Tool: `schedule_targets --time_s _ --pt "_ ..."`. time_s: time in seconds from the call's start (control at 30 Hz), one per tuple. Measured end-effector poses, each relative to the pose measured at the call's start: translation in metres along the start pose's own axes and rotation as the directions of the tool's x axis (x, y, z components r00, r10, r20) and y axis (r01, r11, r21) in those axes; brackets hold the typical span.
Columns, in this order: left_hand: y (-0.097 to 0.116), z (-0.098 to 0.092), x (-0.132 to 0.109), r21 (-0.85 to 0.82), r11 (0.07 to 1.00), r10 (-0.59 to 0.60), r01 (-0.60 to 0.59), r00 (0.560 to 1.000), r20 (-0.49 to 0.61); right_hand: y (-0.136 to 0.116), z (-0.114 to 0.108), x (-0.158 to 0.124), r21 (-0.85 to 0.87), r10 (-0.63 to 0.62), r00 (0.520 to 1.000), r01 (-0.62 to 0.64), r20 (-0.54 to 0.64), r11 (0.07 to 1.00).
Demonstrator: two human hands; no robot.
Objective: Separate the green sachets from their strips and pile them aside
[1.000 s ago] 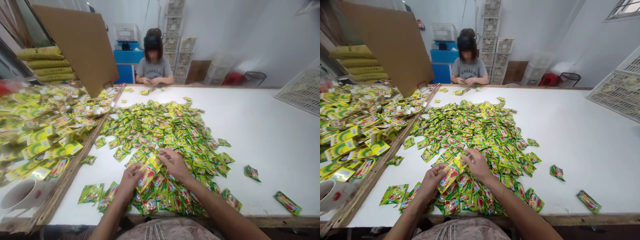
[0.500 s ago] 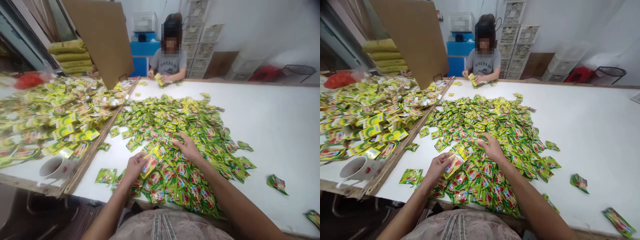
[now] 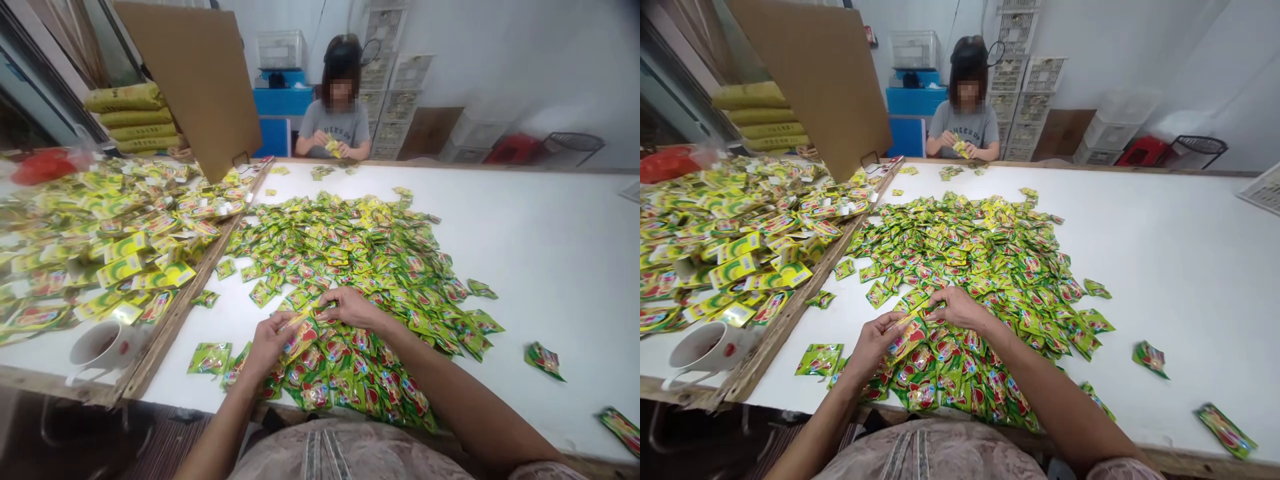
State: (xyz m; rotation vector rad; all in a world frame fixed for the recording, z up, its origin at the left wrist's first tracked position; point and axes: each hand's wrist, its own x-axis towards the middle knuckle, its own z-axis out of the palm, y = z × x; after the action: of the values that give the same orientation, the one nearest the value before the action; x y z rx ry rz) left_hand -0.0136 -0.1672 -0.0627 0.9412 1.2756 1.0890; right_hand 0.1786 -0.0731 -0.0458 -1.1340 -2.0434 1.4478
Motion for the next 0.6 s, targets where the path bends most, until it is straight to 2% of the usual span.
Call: schedule_targets --time_s 0.13,0.2,0.33,0.43,0.5,0.6 --pt "0.003 0.001 -0.001 -0.133 0.991 -0.033 0.033 0.999 0.000 -0.004 -0.003 -0.001 0.092 -0.010 0.999 0.006 0.039 0.996" --pt "0.006 0.001 -0.002 -0.136 0.990 -0.029 0.028 1.000 -0.005 -0.006 -0.003 -0.001 0.098 -0.010 0.999 0.006 0.041 0.995" --pt "0.008 -0.001 -0.001 -0.014 1.000 -0.001 0.001 1.000 0.003 -0.013 0.004 0.000 0.095 0.008 0.998 -0.002 -0.055 0.995" --pt "0.007 -0.003 0.000 0.065 0.998 -0.005 0.003 0.999 0.033 -0.015 0.012 0.002 0.157 0.021 0.997 -0.009 -0.079 0.988" --pt "0.006 -0.004 0.001 0.061 0.998 -0.013 0.012 1.000 0.025 -0.015 0.017 0.004 0.209 0.040 0.992 -0.014 -0.118 0.978" --pt "0.007 -0.001 0.001 -0.035 0.998 -0.059 0.059 0.998 0.008 -0.011 0.022 0.004 0.284 0.086 0.966 -0.013 -0.244 0.959"
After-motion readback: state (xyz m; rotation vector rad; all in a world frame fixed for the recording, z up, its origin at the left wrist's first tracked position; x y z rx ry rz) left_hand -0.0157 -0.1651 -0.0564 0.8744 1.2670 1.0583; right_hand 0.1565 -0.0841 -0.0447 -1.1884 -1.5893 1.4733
